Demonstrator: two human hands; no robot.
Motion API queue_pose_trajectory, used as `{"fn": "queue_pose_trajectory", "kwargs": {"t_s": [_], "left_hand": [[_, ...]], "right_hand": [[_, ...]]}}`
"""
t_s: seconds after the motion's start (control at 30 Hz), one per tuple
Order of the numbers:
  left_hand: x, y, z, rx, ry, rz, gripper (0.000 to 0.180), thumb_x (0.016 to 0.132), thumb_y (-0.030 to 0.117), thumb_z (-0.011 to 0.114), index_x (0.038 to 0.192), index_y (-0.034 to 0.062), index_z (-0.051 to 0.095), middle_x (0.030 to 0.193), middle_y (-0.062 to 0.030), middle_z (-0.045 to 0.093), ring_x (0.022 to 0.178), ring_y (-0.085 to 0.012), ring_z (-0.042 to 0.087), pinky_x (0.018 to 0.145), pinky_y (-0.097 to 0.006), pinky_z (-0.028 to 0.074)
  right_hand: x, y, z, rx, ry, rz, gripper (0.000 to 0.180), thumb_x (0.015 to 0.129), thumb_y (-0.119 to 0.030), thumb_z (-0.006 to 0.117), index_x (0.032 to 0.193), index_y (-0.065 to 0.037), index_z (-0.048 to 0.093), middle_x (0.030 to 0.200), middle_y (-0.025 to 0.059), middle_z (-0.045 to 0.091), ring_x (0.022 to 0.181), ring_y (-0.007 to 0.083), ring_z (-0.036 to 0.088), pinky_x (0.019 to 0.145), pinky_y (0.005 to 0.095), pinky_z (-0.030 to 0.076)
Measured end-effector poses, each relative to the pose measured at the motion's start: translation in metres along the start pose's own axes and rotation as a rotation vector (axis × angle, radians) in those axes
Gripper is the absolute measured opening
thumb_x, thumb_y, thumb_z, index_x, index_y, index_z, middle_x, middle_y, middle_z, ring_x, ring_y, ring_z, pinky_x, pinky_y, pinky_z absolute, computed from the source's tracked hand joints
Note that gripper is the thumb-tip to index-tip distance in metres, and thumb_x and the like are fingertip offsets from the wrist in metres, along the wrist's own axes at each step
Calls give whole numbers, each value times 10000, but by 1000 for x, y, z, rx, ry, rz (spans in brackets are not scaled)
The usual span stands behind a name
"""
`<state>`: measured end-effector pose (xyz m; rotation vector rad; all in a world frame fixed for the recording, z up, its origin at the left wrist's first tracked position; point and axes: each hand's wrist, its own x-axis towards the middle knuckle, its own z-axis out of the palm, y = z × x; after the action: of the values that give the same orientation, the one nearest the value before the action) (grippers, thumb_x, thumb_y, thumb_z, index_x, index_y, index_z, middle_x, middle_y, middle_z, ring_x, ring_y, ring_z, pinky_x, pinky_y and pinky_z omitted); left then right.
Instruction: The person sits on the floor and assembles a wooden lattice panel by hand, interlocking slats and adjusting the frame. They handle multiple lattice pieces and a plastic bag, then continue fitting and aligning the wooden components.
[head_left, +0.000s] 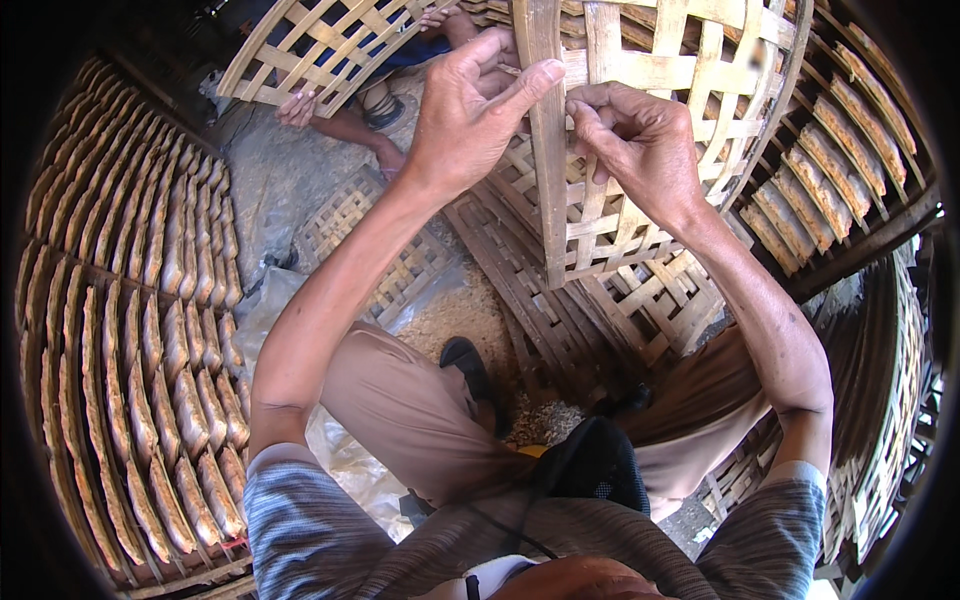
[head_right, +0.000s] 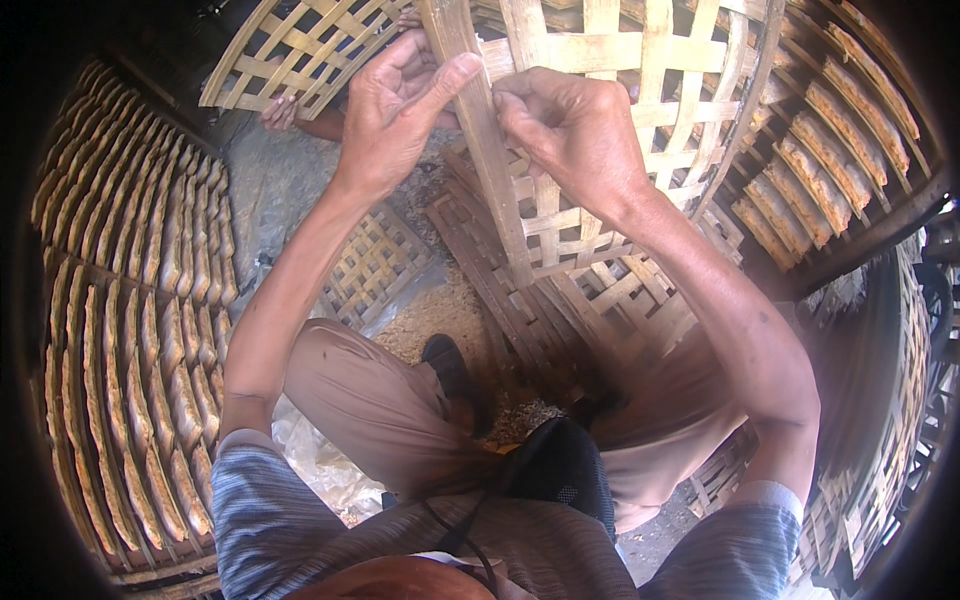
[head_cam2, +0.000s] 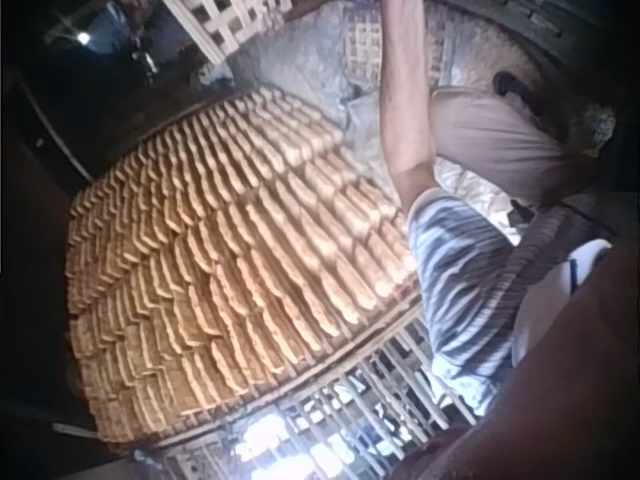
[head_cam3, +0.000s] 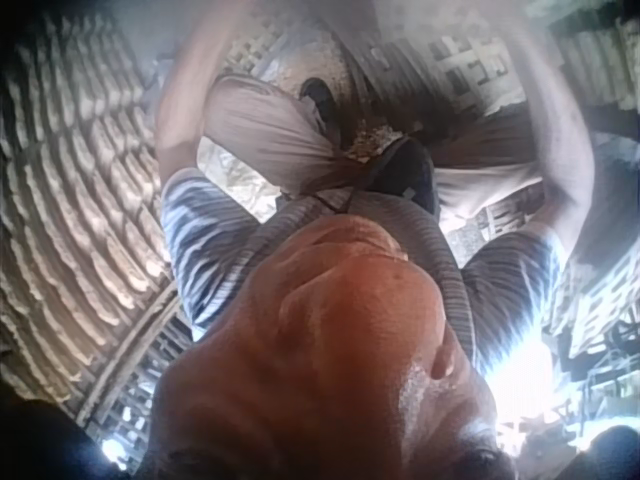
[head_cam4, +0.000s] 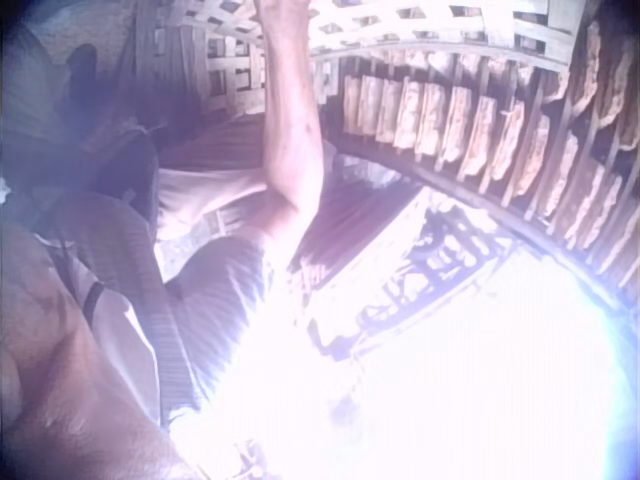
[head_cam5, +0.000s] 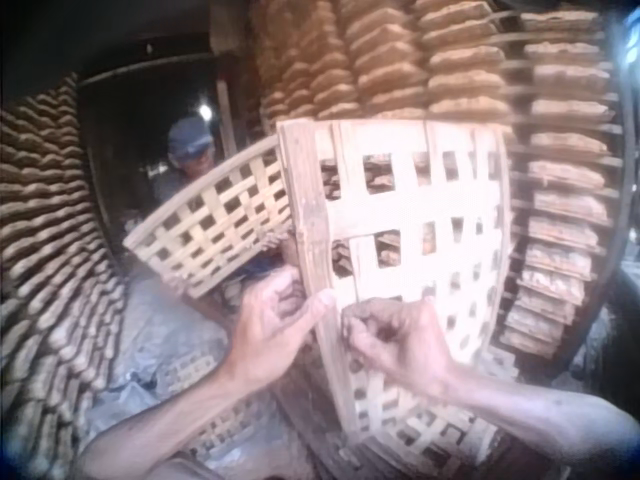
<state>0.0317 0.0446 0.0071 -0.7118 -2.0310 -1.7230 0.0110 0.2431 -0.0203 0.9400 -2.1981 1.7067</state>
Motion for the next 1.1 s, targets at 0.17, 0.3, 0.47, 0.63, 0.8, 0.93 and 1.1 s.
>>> {"fn": "queue_pose_trajectory", "kwargs": {"t_s": [0.17, 0.3, 0.47, 0.63, 0.8, 0.93, 1.1], "left_hand": [[-2, 2, -1, 17, 12, -3, 269, 1008, 128, 719, 1217, -32, 665, 1030, -135, 770, 869, -141, 749, 744, -259, 637], [-4, 11, 2, 23, -6, -33, 275, 1001, 128, 729, 1216, -34, 669, 1033, -130, 770, 880, -143, 752, 736, -257, 637], [-4, 7, -5, 22, -13, -23, 301, 965, 119, 773, 1208, -28, 673, 1017, -128, 773, 892, -145, 757, 763, -257, 645], [-3, 13, -4, 15, -17, -10, 321, 907, 76, 824, 1174, -21, 676, 990, -114, 775, 899, -144, 762, 809, -268, 649], [-4, 16, -2, -12, -20, 26, 323, 880, 45, 843, 1150, -14, 675, 959, -99, 778, 888, -135, 766, 801, -260, 648], [-4, 15, -2, -6, -20, 31, 318, 881, 40, 841, 1150, -8, 677, 950, -98, 781, 874, -133, 769, 788, -252, 646], [-5, 11, -4, -64, -27, 43, 309, 890, 45, 835, 1151, -8, 678, 946, -103, 783, 861, -136, 771, 764, -243, 645]], "right_hand": [[0, 4, 4, -109, 16, -101, 126, 985, -124, 703, 1014, -16, 761, 673, 26, 704, 562, 52, 625, 502, 251, 528], [5, 3, 2, -42, 112, -224, 78, 964, -88, 702, 939, -25, 739, 606, -12, 630, 550, 32, 580, 520, 237, 498], [11, -20, -4, -66, 145, -231, 310, 1034, -188, 691, 1296, -22, 685, 684, 55, 731, 645, 69, 708, 516, 232, 550], [18, -24, -13, -69, 15, -170, 284, 1051, -152, 648, 1297, -16, 691, 691, 63, 733, 620, 89, 705, 470, 240, 549], [25, -26, -16, -149, 52, -249, 198, 1027, -136, 664, 1163, -18, 746, 646, 73, 709, 564, 96, 679, 446, 270, 524], [26, -32, -26, -435, 6, -353, 196, 1034, -137, 668, 1145, 5, 747, 674, 40, 704, 563, 78, 659, 448, 231, 511], [28, -32, -27, -482, 102, -630, 114, 1010, -101, 664, 1014, -8, 731, 644, 4, 676, 538, 61, 633, 450, 218, 489]]}}
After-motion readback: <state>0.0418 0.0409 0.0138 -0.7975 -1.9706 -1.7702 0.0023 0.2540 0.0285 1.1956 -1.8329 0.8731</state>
